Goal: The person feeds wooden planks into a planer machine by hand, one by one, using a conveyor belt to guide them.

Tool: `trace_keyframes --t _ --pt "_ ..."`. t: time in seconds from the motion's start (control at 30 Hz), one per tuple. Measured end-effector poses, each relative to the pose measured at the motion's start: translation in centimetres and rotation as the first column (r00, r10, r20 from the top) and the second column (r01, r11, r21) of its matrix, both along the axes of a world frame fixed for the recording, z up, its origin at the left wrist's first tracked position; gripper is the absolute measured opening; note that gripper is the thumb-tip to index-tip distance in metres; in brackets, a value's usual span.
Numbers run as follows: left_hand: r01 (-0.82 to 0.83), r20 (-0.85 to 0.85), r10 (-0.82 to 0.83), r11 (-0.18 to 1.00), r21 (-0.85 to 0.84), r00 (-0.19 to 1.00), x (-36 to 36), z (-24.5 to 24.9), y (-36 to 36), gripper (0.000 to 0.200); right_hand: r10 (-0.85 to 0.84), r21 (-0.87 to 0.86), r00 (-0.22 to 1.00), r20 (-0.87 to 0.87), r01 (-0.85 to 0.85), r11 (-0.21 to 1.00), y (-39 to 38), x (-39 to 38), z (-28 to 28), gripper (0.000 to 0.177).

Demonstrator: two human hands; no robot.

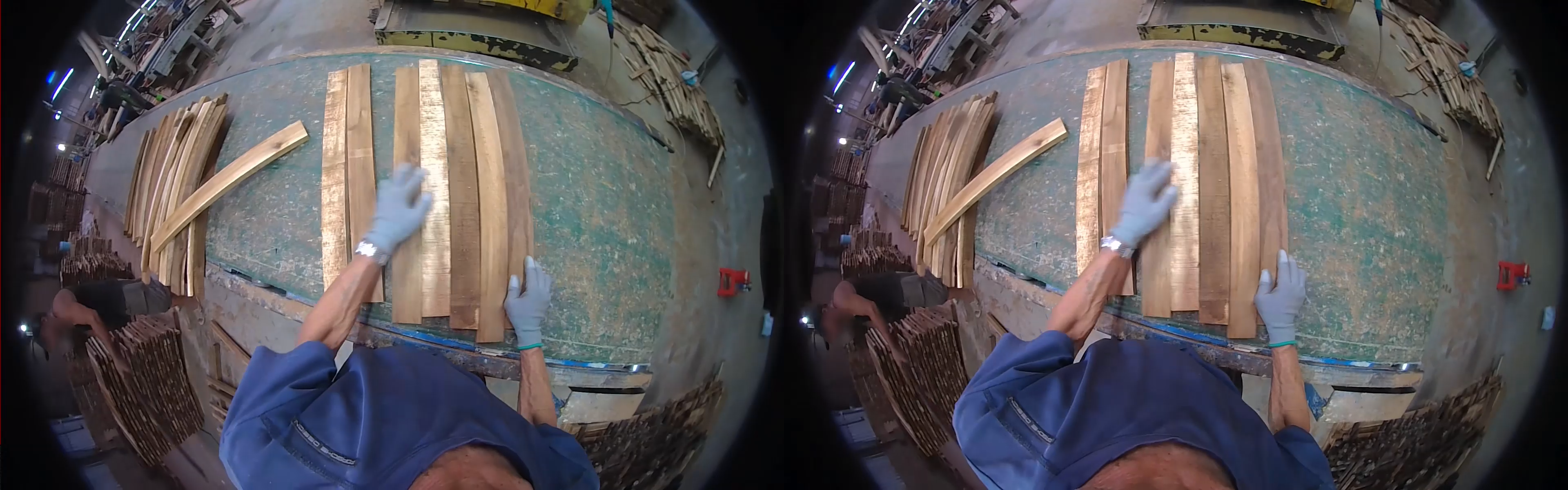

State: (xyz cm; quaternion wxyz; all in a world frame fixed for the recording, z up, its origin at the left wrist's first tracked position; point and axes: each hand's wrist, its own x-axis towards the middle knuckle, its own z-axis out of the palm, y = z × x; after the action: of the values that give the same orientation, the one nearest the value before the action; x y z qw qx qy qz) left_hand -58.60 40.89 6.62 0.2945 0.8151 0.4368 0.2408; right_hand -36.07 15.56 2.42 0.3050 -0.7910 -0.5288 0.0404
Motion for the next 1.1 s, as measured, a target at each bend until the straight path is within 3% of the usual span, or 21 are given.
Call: trace_keyframes --t 0.03,0.1,0.17,0.3,0.4,0.43,0.53,0.57,0.67,0.77,0.87,0.9,1.0,1.1 --pt "-0.116 -0.036 0.124 0.978 0.173 0.992 -2.3 2.2 0.4 0.052 0.028 -0.010 0.998 -0.063 -0.028 1.000 -0.3 -0.3 0.0 0.061" --pt "-0.479 -0.055 0.527 0.807 0.344 0.848 -8.2 2.7 0.2 0.054 0.078 -0.126 0.996 0.053 -0.070 0.989 -1.6 -2.5 2.6 0.074" --pt "-0.647 -0.265 0.759 0.647 0.403 0.595 -14.5 -5.5 1.3 0.057 0.094 -0.181 0.989 0.117 -0.072 0.981 -2.4 -4.8 3.2 0.086" --pt "-0.661 -0.306 0.642 0.748 0.052 0.703 -11.6 -3.3 1.6 0.063 0.047 -0.158 0.982 0.182 -0.018 0.987 -1.9 -8.1 2.5 0.098" --pt "-0.622 -0.355 0.594 0.782 0.042 0.722 -8.9 -1.7 3.3 0.061 0.028 -0.168 0.977 0.212 0.008 0.986 -1.8 -8.4 2.4 0.097" --pt "-0.617 -0.372 0.617 0.775 0.134 0.694 -7.9 -1.3 3.5 0.062 0.014 -0.171 0.978 0.207 0.022 0.985 -1.5 -8.6 2.3 0.096" --pt "-0.591 -0.308 0.534 0.797 -0.128 0.787 -6.4 1.1 3.9 0.071 -0.035 -0.192 0.984 0.173 0.069 0.979 -1.7 -7.7 2.3 0.094" --pt "-0.545 -0.270 0.502 0.830 -0.115 0.822 -6.7 0.8 4.5 0.083 -0.032 -0.196 0.984 0.174 0.067 0.978 -1.9 -7.3 2.4 0.094" --pt "-0.544 -0.336 0.520 0.839 0.026 0.785 -6.2 5.3 4.1 0.080 -0.037 -0.187 0.985 0.170 0.069 0.980 -2.1 -6.2 2.3 0.096" --pt "-0.497 -0.353 0.609 0.789 0.361 0.710 -8.7 2.2 5.6 0.076 -0.034 -0.211 0.987 0.156 0.067 0.975 -3.1 -6.8 2.7 0.100" --pt "-0.487 -0.433 0.559 0.829 0.275 0.707 -8.4 2.3 4.4 0.067 0.014 -0.279 0.991 0.135 0.024 0.960 -4.7 -9.0 3.8 0.103" --pt "-0.335 -0.478 0.410 0.912 0.238 0.777 -8.8 1.3 4.3 0.065 0.045 -0.299 0.989 0.140 -0.001 0.954 -5.3 -9.1 3.6 0.103" --pt "-0.263 -0.131 0.271 0.962 0.079 0.953 -9.2 -0.7 2.2 0.073 0.099 -0.305 0.981 0.168 -0.044 0.951 -5.8 -8.5 2.8 0.099" --pt "-0.273 -0.096 0.287 0.952 0.136 0.953 -11.3 0.9 -2.4 0.076 0.096 -0.231 0.961 0.261 -0.035 0.972 -5.2 -7.2 0.5 0.093"
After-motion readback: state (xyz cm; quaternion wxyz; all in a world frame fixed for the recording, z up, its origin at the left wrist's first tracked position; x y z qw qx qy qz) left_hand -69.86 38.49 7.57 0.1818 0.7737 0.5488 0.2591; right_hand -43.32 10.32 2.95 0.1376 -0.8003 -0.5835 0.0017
